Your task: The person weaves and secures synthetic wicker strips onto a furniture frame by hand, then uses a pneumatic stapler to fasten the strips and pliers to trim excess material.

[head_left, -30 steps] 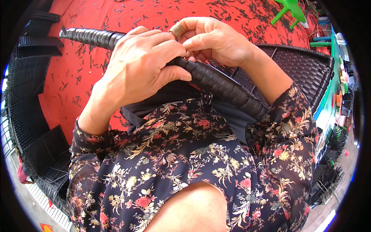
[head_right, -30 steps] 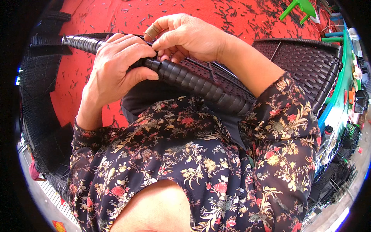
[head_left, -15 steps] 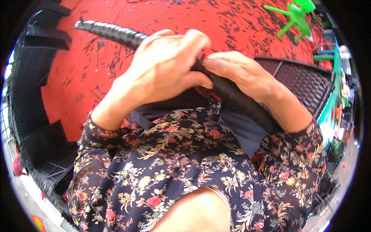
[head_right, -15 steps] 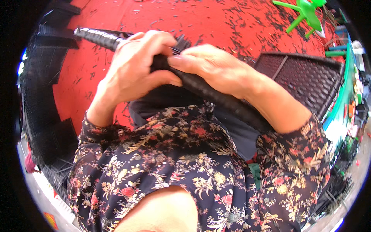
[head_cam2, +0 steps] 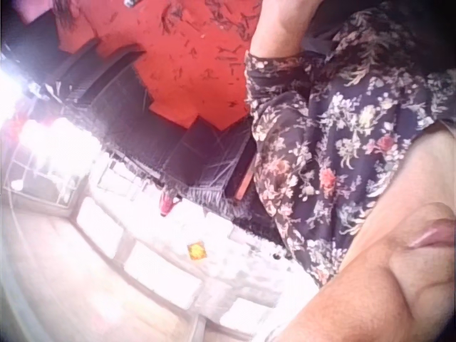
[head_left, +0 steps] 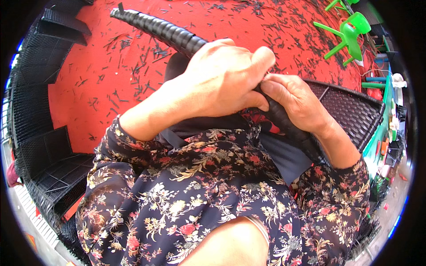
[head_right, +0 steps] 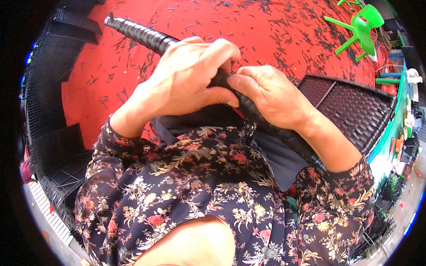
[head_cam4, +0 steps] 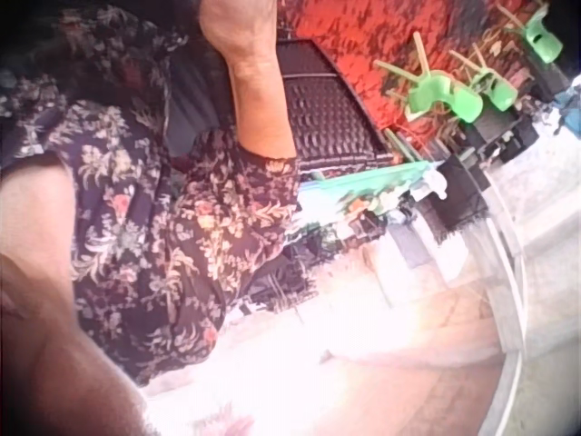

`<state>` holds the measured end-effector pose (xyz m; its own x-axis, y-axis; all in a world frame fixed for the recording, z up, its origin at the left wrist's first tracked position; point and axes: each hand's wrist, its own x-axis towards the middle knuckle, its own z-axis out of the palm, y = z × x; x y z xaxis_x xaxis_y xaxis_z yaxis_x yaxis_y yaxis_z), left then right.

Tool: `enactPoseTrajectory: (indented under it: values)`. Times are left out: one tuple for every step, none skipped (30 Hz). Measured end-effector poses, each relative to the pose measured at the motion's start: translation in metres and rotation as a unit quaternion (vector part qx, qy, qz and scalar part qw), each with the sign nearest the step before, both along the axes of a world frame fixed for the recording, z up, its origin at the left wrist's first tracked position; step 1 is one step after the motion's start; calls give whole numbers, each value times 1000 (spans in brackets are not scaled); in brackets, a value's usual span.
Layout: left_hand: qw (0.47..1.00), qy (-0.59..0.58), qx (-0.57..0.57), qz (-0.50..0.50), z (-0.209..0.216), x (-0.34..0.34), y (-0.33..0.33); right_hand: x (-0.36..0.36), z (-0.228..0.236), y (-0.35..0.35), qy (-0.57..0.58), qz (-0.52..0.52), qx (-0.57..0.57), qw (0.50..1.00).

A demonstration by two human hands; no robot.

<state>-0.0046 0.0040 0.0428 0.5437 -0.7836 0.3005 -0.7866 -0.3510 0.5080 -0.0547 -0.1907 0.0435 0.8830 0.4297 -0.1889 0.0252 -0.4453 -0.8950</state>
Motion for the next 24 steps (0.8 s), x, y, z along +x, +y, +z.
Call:
enactPoseTrajectory:
  values:
    - [1000,9,5,-1,0,1,0,1,3,0,-25,7,-22,999]
    - [1000,7,6,0,0,2,-1,1,6,2,-12,-6,-38,999]
    - [1000,5,7,0,-1,2,-1,1,7,2,-10,-5,-42,999]
    - [1000,0,19,-4,0,4,0,2,7,2,-10,-6,-44,999]
    - [1000,-7,26,-5,-1,4,-2,4,7,0,-11,-5,-46,999]
    - [999,-13,33,-6,-1,4,-4,5,2,-4,-10,-4,-34,999]
    - [999,-20,43,-6,-1,5,-5,6,1,-5,14,-9,-17,1000]
    - [998,-18,51,-12,0,6,-6,7,0,-5,38,-14,-1,999]
    - [999,-19,40,-12,-1,6,-6,7,1,-4,61,-18,15,998]
    - [999,-20,27,-11,-3,7,-7,7,2,-4,88,-27,47,995]
    - [1000,-22,14,-10,-5,7,-7,9,3,-6,126,-22,57,990]
    - [999,-30,14,-11,-8,7,-7,11,3,-9,164,-17,66,984]
    - [999,-32,18,-7,-8,8,-8,14,2,-11,201,-12,75,977]
    - [999,-34,21,-4,-7,8,-8,15,-2,-15,223,-8,98,970]
    - [999,-37,24,-1,-7,8,-8,12,0,-16,216,-21,103,971]
    - [999,-36,28,5,-7,8,-9,10,0,-16,211,-31,109,971]
    - [999,-34,28,8,-7,9,-9,9,1,-15,206,-42,114,971]
    - [999,-31,27,10,-7,9,-9,10,0,-15,191,-34,115,974]
    - [999,-27,30,22,-10,8,-5,13,-4,-11,178,-16,116,977]
    - [999,-45,28,10,-8,9,-8,9,-2,-15,160,-24,112,980]
    - [998,-63,25,-2,-5,10,-7,15,-9,-16,80,31,76,993]
    - [998,-65,14,1,-2,9,-10,19,-18,-23,-168,119,13,978]
    - [997,-64,35,14,2,7,-12,21,-20,-23,-129,125,2,984]
    - [998,-64,23,11,0,6,-9,21,-29,-23,-268,140,-46,952]
